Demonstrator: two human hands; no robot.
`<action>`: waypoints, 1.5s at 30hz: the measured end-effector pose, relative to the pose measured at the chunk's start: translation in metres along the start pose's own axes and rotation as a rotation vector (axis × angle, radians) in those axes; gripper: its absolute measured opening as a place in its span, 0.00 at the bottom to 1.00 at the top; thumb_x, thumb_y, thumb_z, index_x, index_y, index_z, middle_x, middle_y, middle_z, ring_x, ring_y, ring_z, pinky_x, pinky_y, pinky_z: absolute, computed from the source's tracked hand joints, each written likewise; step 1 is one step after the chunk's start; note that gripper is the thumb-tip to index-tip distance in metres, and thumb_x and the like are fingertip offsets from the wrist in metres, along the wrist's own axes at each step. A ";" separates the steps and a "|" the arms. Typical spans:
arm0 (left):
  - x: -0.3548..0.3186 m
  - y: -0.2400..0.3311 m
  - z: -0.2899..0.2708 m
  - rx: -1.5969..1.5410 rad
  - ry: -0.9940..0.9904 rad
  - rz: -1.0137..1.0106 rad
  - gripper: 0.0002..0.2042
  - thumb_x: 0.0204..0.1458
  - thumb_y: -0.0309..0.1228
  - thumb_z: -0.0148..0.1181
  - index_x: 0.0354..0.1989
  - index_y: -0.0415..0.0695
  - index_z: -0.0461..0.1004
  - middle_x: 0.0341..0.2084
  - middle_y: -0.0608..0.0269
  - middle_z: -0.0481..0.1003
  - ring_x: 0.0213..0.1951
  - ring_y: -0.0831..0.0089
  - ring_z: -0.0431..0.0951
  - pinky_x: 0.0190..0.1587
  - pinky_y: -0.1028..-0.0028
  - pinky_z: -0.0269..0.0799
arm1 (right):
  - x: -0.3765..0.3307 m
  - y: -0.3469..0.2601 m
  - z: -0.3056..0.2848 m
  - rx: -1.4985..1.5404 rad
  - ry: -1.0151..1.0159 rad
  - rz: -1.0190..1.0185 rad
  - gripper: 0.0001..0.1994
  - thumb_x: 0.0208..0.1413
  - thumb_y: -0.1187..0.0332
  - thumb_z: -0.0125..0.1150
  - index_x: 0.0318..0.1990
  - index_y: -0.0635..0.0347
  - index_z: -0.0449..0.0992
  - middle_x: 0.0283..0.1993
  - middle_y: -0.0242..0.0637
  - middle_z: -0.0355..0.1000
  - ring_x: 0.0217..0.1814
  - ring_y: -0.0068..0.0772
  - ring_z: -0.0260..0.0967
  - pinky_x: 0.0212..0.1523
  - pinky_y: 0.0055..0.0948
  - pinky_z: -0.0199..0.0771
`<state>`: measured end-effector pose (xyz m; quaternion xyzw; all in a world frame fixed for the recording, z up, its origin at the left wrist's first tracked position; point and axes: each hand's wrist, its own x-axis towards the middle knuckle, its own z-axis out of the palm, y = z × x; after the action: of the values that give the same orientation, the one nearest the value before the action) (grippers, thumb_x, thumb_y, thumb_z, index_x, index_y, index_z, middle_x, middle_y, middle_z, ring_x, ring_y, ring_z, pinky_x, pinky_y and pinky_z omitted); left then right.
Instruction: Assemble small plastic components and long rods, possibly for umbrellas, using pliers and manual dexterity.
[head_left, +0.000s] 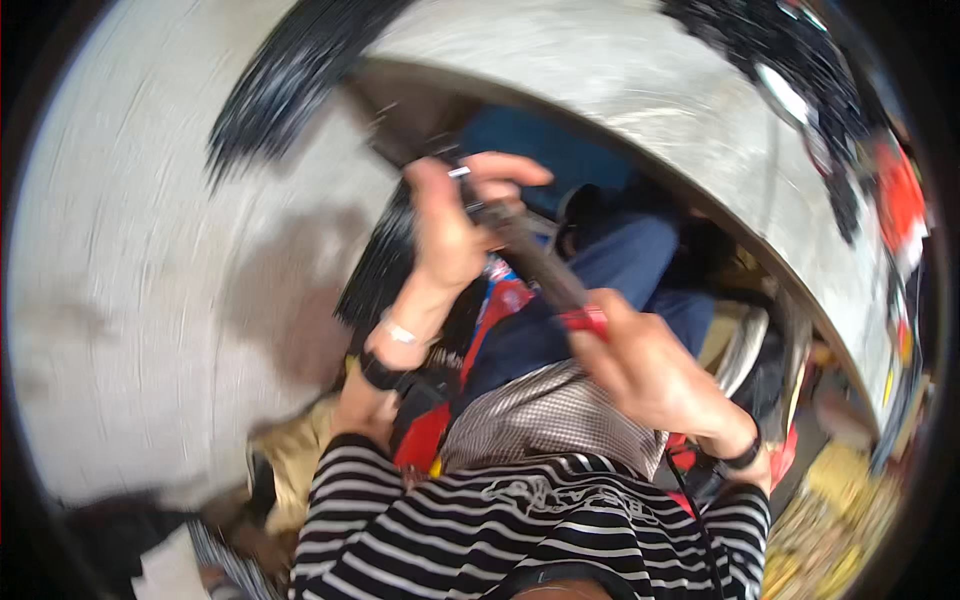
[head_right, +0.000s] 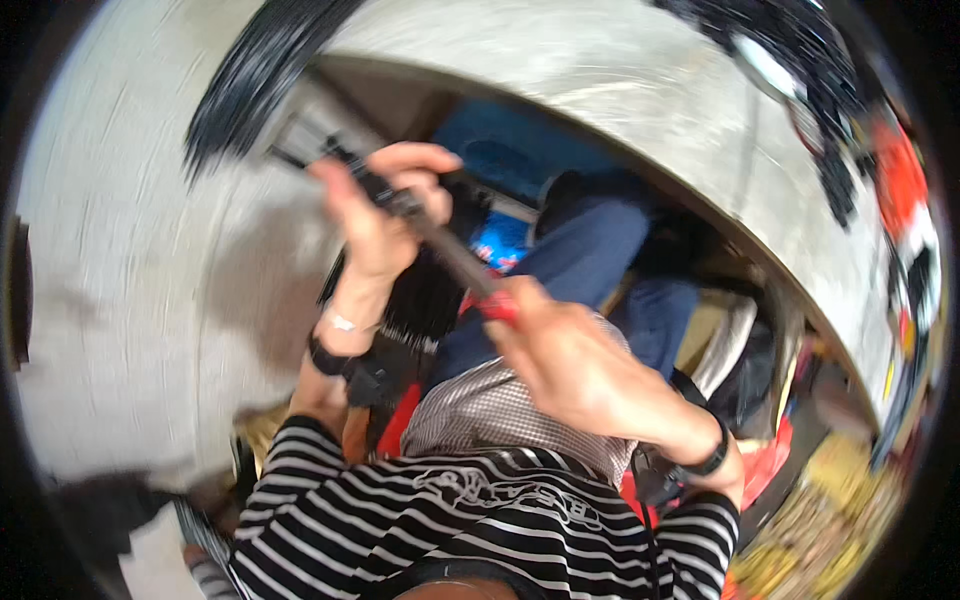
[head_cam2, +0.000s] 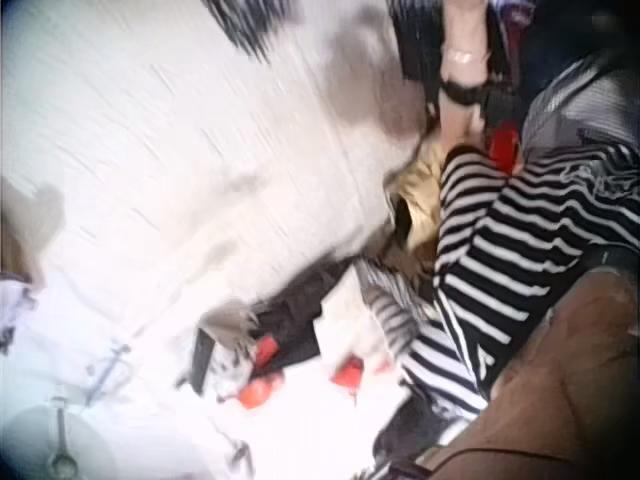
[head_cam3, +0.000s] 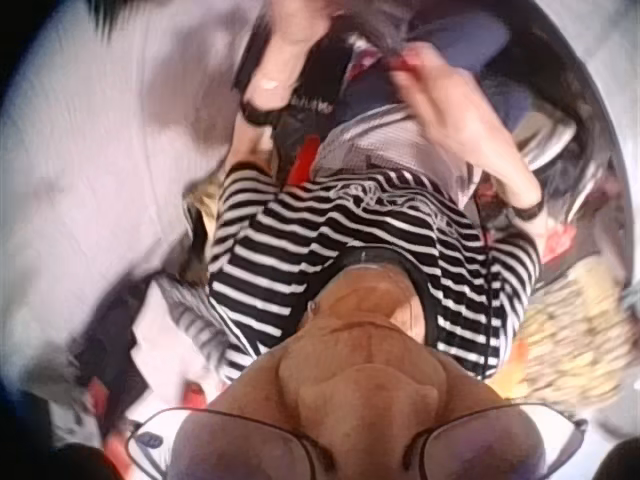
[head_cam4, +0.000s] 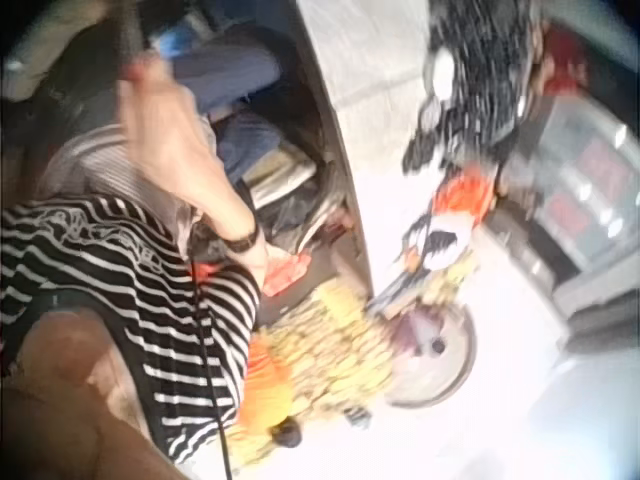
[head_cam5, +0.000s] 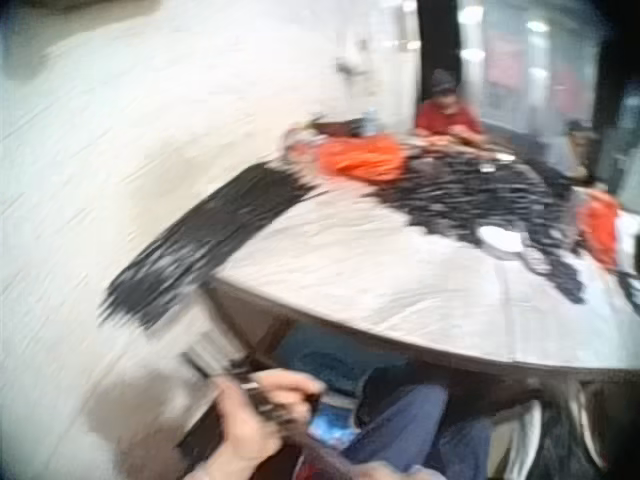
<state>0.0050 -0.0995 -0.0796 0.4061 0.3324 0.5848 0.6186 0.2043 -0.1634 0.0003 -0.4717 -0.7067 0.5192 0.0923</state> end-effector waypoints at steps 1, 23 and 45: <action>0.008 -0.005 -0.009 -0.035 -0.089 -0.040 0.49 0.45 0.73 0.36 0.40 0.27 0.73 0.12 0.76 0.60 0.15 0.86 0.54 0.18 0.81 0.50 | 0.003 0.014 0.003 0.100 0.010 -0.148 0.08 0.58 0.72 0.49 0.42 0.66 0.63 0.20 0.51 0.65 0.25 0.57 0.67 0.23 0.45 0.63; -0.010 0.061 0.057 0.796 0.088 0.459 0.11 0.51 0.33 0.59 0.35 0.37 0.76 0.11 0.70 0.61 0.11 0.80 0.56 0.12 0.80 0.51 | 0.082 0.170 -0.142 -0.776 1.254 0.039 0.10 0.36 0.67 0.59 0.29 0.59 0.80 0.37 0.45 0.72 0.48 0.47 0.63 0.47 0.48 0.60; -0.060 0.120 0.035 -0.705 -0.061 0.618 0.16 0.58 0.42 0.49 0.35 0.38 0.70 0.06 0.76 0.50 0.08 0.85 0.46 0.14 0.83 0.45 | -0.086 0.100 -0.009 1.135 0.238 -0.450 0.31 0.52 0.55 0.64 0.53 0.74 0.62 0.36 0.37 0.68 0.27 0.16 0.61 0.22 0.14 0.58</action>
<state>-0.0243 -0.1649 0.0388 0.2681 -0.0414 0.8066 0.5252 0.3134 -0.2220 -0.0472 -0.2431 -0.3875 0.7256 0.5140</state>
